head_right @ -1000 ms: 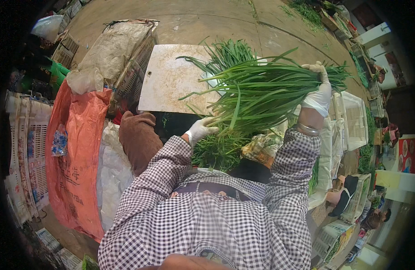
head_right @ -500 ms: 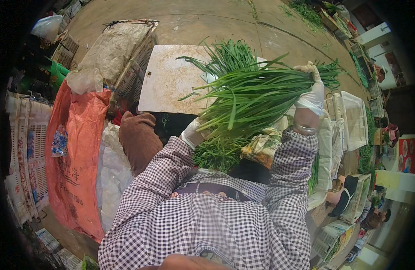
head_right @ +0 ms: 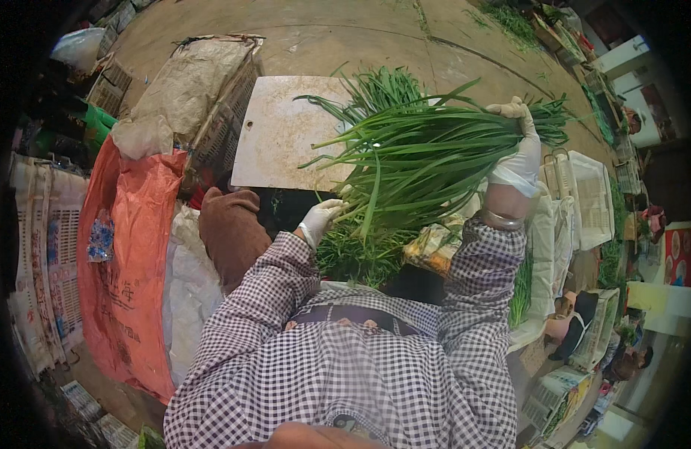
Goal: The person gathers and bundles green chives, secures them with a rubber band, trims the roots using a knife, and places the finished bundles into a plastic crate.
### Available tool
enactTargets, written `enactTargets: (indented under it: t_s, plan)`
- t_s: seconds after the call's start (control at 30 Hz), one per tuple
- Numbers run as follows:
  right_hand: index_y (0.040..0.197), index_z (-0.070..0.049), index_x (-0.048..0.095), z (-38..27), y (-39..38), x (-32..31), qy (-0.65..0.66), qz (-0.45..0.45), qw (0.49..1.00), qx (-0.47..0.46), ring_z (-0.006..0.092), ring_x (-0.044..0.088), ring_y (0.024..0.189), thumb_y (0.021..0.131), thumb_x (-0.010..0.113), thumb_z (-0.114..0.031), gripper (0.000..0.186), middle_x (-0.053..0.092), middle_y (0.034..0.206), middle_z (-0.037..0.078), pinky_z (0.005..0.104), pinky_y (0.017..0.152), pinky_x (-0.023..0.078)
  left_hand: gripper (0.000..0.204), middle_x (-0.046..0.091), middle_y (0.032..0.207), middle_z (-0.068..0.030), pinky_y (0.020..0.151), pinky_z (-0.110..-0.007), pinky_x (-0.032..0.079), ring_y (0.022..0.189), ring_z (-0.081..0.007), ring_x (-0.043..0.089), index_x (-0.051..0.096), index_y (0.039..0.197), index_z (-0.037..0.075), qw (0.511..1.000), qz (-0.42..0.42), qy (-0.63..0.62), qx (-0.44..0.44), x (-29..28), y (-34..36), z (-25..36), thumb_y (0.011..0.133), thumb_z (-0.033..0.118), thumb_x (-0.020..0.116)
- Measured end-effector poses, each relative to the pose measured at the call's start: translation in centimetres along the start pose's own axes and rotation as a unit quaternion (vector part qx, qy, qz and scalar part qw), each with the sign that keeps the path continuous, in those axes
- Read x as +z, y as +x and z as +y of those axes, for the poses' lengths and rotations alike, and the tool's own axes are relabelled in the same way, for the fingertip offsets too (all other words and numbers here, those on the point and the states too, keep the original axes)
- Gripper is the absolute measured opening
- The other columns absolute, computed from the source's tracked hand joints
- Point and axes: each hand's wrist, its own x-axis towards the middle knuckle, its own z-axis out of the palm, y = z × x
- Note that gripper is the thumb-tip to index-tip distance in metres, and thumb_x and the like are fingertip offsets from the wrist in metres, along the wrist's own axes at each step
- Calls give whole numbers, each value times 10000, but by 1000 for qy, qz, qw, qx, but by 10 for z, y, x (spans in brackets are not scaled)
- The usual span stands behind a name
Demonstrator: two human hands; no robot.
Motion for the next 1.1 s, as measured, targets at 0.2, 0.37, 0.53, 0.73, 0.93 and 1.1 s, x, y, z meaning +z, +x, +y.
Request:
enactTargets:
  t_s: [0.2,0.37,0.53,0.73,0.93,1.1]
  plan:
    - [938,-11,595,16,17,-30,-78,92,993,-16,206,603,729,894,627,-58,72,616,741,55,377,772,530,537,495,1396,-110,1060,-478,403,1257,-263,491,479,1379,120,898,-185,-398,-25,48,-28,35,992,488,427]
    - [875,-15,586,1,18,-38,-26,91,995,-7,201,571,702,907,606,-67,64,595,712,39,361,763,502,682,480,1423,-106,982,-445,467,1231,-264,509,432,1427,143,895,-214,-389,-44,47,-47,51,938,619,432]
    - [891,9,590,9,35,-44,-73,135,985,-78,186,544,667,892,626,-65,83,582,722,47,362,784,491,704,554,1314,-69,611,-323,491,780,-171,586,423,1431,128,933,-175,-309,-51,35,-48,29,937,629,438]
    - [833,-16,572,6,41,-26,-109,82,986,-92,201,546,688,906,616,-66,99,565,720,51,342,734,495,290,429,605,35,455,-229,296,492,-72,345,523,831,98,934,-270,-230,27,5,-31,4,1032,285,431]
    - [834,-24,565,32,43,21,-111,136,975,-138,217,542,640,904,600,-56,85,554,706,52,400,734,509,250,439,1113,-102,751,-334,443,914,-247,503,494,1156,118,883,-126,444,-84,-13,-9,-25,959,263,543]
    - [819,6,554,49,31,44,-119,105,972,-172,196,550,621,876,663,-52,135,547,712,70,359,640,513,569,320,1508,-222,978,-423,473,1261,-353,511,428,1430,178,709,-138,689,-60,12,-37,-27,911,356,579]
